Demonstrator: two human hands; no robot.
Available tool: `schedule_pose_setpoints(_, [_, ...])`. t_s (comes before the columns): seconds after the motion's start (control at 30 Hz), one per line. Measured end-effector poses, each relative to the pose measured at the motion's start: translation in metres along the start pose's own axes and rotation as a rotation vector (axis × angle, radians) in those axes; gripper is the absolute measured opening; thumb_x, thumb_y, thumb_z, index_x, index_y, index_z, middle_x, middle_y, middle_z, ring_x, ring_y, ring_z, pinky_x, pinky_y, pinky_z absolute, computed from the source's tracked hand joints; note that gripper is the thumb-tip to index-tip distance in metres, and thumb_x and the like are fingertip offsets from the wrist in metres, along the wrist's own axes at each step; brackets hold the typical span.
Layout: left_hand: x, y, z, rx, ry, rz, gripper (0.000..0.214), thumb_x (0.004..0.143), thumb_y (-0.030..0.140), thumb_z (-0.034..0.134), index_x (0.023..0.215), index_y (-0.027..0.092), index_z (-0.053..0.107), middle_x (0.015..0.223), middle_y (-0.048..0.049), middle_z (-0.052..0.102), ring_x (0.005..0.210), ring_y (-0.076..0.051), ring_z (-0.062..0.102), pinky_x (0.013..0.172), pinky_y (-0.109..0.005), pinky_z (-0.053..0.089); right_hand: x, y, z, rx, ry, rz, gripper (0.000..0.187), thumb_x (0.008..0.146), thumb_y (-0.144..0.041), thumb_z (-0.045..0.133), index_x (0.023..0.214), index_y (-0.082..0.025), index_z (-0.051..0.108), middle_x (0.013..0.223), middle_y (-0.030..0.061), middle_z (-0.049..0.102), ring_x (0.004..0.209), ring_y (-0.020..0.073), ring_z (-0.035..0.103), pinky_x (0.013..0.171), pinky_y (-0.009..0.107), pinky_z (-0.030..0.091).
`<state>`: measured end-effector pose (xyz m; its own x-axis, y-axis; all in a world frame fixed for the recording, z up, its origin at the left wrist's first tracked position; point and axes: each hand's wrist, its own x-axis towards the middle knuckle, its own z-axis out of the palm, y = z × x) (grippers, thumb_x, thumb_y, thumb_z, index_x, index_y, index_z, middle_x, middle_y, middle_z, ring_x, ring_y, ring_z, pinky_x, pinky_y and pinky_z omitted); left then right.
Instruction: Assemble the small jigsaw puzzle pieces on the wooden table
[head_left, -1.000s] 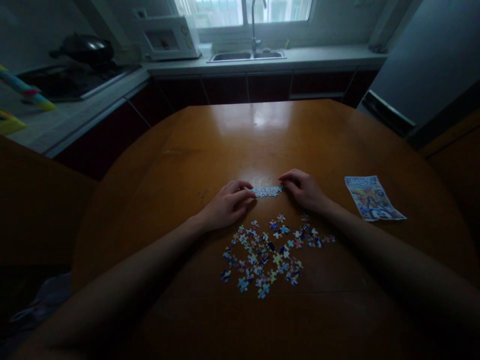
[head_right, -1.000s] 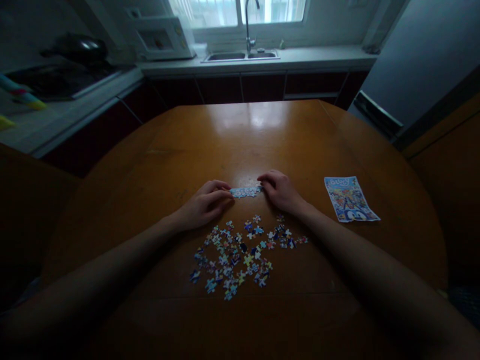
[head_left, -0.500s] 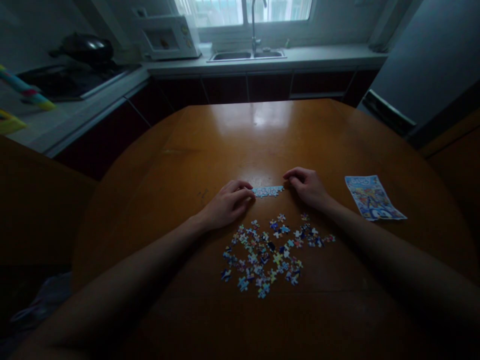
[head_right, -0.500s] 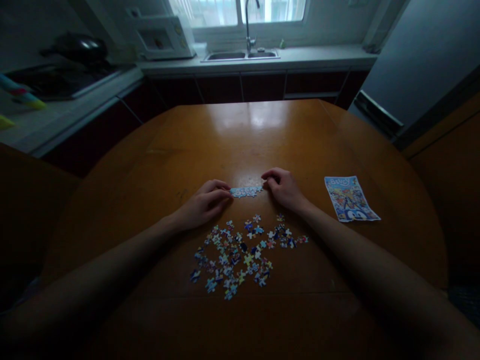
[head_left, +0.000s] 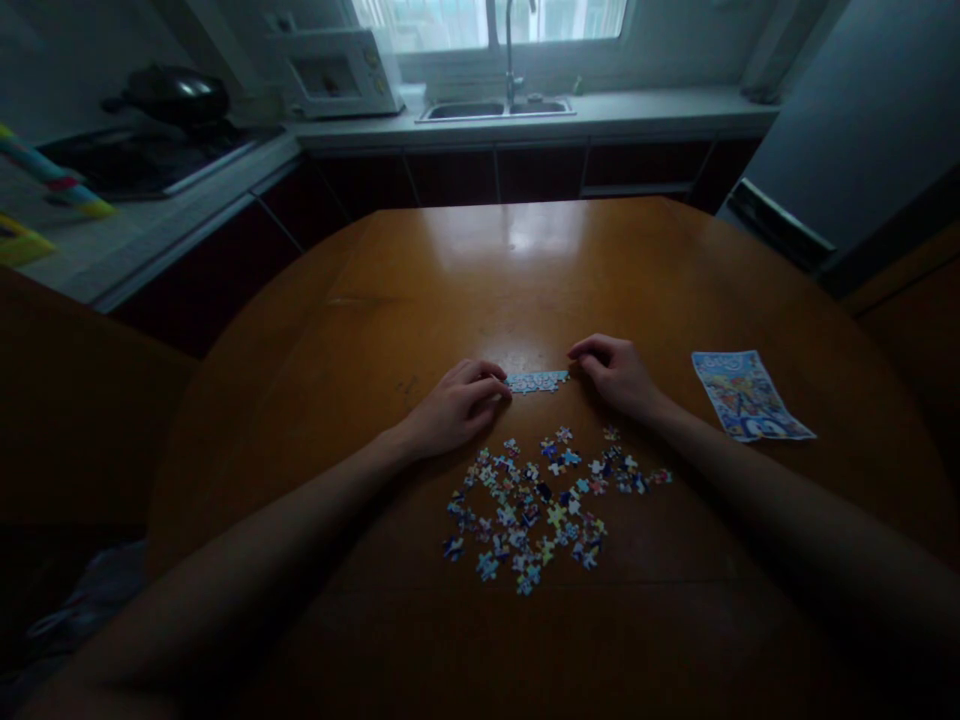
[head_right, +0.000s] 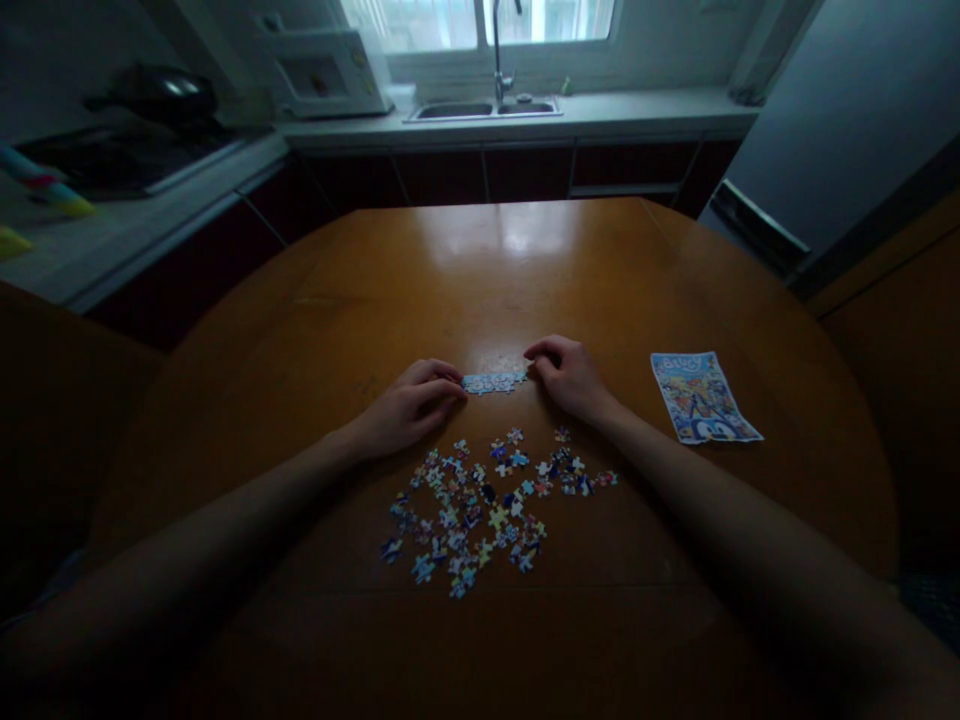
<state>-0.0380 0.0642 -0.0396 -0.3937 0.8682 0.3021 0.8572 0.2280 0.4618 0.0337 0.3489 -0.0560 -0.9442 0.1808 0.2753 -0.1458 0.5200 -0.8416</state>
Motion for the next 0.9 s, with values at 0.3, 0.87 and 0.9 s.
schedule_pose_setpoints(0.3, [0.0002,0.0005,-0.0003,0.0,-0.002,-0.007,0.019,0.097,0.018,0.055,0.109,0.022,0.068,0.121,-0.0084,0.06,0.114,-0.023,0.056,0.102,-0.044,0.048,0.0,-0.0012,0.0001,-0.022,0.005,-0.015,0.018,0.083,-0.017,0.055,0.085,-0.018,0.073,0.087,0.008,0.075,0.081,0.0217,0.069,0.077,0.037,0.054])
schedule_pose_setpoints(0.87, [-0.0008,-0.0007,0.0005,0.006,0.004,0.006,0.018,0.097,0.018,0.056,0.109,0.023,0.068,0.12,-0.0076,0.061,0.113,-0.022,0.056,0.102,-0.043,0.047,0.0,-0.0004,-0.0003,-0.015,-0.015,-0.007,0.018,0.082,-0.019,0.055,0.085,-0.019,0.073,0.087,0.0083,0.075,0.081,0.0216,0.068,0.077,0.038,0.054])
schedule_pose_setpoints(0.9, [-0.001,-0.0006,0.0004,0.007,0.003,0.006,0.018,0.097,0.019,0.056,0.109,0.023,0.068,0.12,-0.0077,0.061,0.113,-0.022,0.056,0.102,-0.043,0.047,-0.0001,-0.0001,-0.0003,-0.014,-0.02,-0.005,0.018,0.082,-0.019,0.055,0.086,-0.019,0.073,0.087,0.0082,0.075,0.081,0.0216,0.068,0.077,0.038,0.054])
